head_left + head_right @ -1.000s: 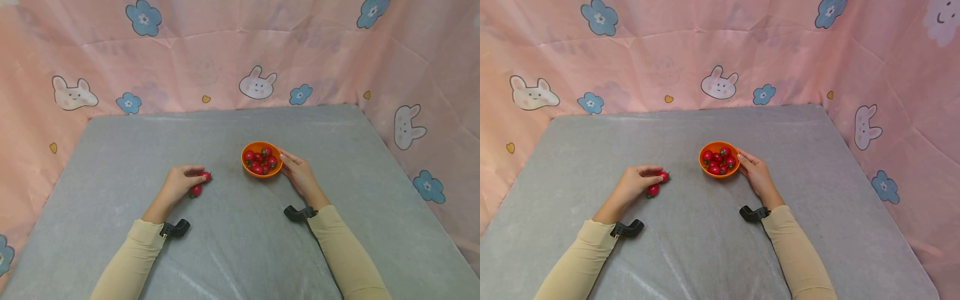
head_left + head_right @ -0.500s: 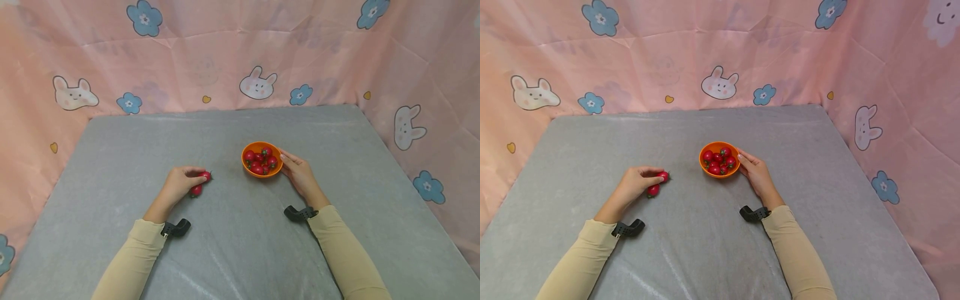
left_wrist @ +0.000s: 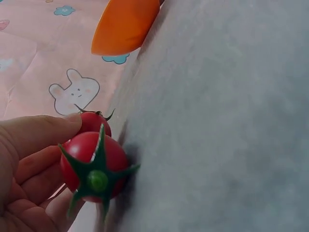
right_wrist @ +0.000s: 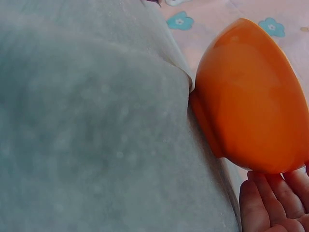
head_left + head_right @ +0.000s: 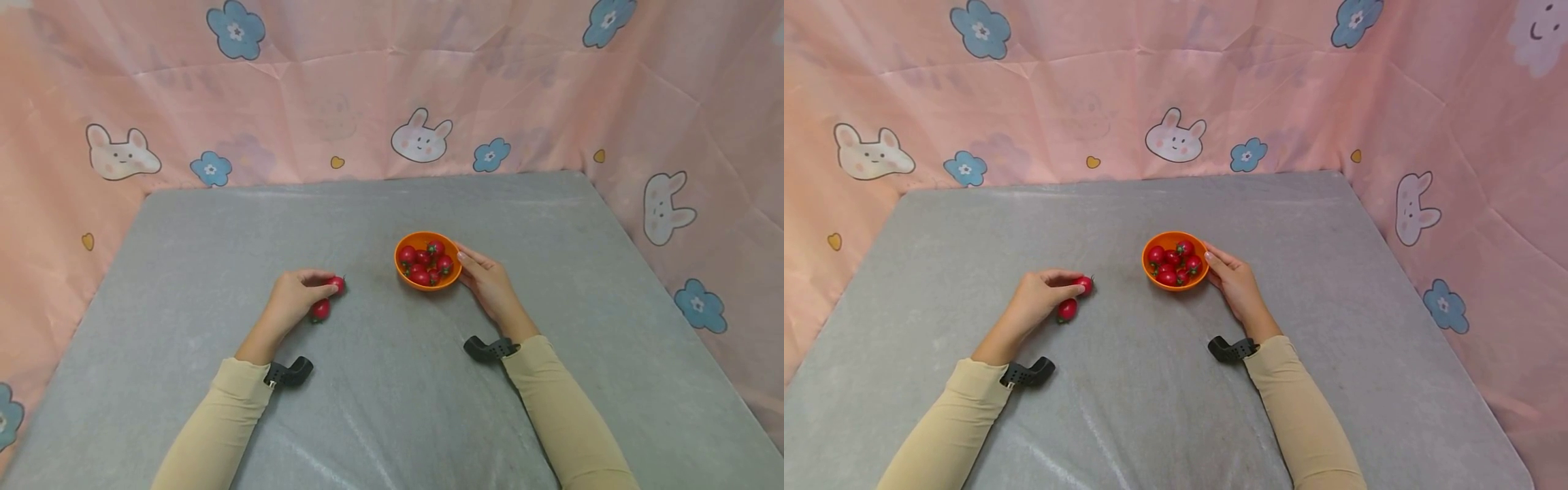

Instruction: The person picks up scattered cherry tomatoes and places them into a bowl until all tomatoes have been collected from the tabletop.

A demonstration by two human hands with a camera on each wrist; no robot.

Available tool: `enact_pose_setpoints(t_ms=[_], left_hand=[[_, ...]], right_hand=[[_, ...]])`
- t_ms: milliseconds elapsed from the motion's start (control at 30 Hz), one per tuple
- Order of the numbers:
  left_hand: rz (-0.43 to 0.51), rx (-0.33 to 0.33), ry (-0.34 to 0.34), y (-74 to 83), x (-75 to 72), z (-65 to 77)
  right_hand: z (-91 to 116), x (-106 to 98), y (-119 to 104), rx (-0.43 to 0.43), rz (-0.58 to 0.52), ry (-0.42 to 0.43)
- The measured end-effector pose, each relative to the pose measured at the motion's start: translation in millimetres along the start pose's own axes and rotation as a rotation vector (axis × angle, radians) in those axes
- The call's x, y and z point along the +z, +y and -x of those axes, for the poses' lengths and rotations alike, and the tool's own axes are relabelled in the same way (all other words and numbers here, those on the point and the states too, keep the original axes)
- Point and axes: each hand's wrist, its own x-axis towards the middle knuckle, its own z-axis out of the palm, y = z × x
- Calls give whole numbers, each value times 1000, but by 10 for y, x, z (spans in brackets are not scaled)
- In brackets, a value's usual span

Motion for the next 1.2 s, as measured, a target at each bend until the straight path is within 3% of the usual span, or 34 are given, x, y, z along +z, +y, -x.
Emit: enact_pose_setpoints(t_ms=[333,1200], left_hand=[[-4,-2,12,120,26,-6],[17,109,12,429,285,-104]], right_hand=[[4,-2,0,-1,-1,2],[16,-12,-12,-6,-8,-12]])
